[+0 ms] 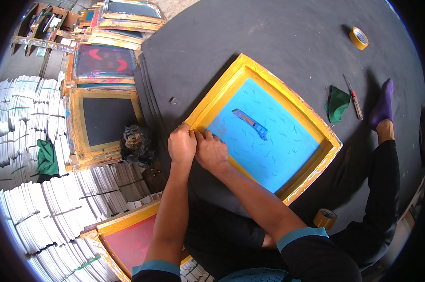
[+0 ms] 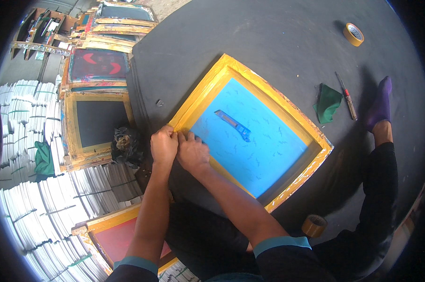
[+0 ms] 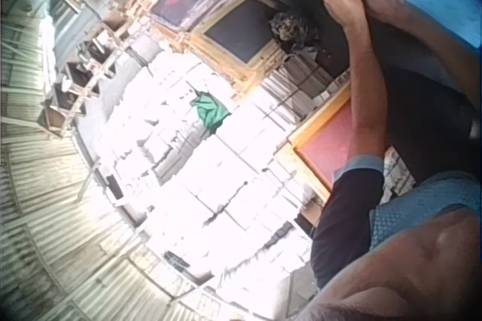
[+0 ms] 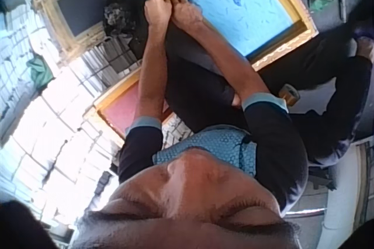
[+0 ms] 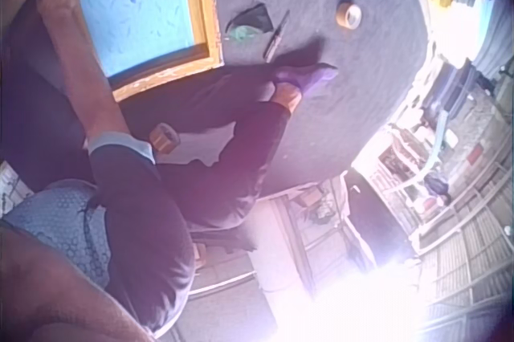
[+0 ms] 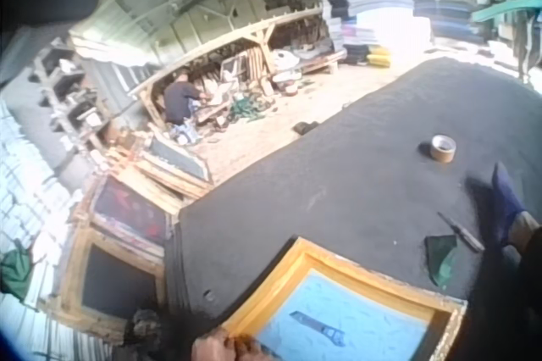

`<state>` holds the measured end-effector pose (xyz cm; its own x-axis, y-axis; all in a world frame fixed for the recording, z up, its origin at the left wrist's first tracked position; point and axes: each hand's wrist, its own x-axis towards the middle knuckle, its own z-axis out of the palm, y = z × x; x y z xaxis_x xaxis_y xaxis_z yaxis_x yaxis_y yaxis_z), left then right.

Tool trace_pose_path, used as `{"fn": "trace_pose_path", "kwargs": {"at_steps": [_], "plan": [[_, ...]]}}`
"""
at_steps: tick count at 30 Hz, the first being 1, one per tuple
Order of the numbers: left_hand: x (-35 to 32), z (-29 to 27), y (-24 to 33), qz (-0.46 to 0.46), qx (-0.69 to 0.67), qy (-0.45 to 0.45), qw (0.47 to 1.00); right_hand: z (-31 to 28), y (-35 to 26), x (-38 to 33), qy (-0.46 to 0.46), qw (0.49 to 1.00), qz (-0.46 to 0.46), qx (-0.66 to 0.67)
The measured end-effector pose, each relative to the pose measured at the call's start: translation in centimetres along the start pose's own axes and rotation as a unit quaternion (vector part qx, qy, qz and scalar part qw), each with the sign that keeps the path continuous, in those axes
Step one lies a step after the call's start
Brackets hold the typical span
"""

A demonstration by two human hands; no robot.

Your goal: The person sits on a mat and applies masking tape to the edges of a yellow screen printing frame with a blue mesh. They use a utility knife to cut the tape and a green cloth to wipe the frame surface. The person then sets the frame aside and picks up another frame to continue working.

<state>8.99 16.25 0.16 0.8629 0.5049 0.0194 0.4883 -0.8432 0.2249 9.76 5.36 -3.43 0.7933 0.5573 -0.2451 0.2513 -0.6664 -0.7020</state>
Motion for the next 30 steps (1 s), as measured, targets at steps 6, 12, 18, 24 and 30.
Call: {"fn": "trace_pose_path", "kwargs": {"at_steps": [6, 12, 18, 24, 30], "plan": [[0.2, -0.1, 0.2, -0.004, 0.005, 0.005, 1.0, 0.2, 0.0, 0.0, 0.007, 1.0, 0.007, 0.003], [0.0, 0.1, -0.6, 0.074, -0.026, 0.025, 0.997, 0.7, 0.3, 0.1, 0.058, 0.997, 0.017, 0.048], [-0.1, 0.0, -0.9, 0.161, -0.125, 0.058, 0.977, 0.7, 0.8, -0.1, 0.114, 0.989, 0.026, 0.095], [0.1, -0.3, -1.7, 0.043, -0.262, -0.012, 0.964, -0.1, 0.6, -0.9, 0.177, 0.978, 0.005, 0.111], [0.7, 0.6, -3.6, -0.004, -0.331, -0.058, 0.942, 0.0, 0.7, -1.0, 0.175, 0.98, -0.005, 0.1]]}}
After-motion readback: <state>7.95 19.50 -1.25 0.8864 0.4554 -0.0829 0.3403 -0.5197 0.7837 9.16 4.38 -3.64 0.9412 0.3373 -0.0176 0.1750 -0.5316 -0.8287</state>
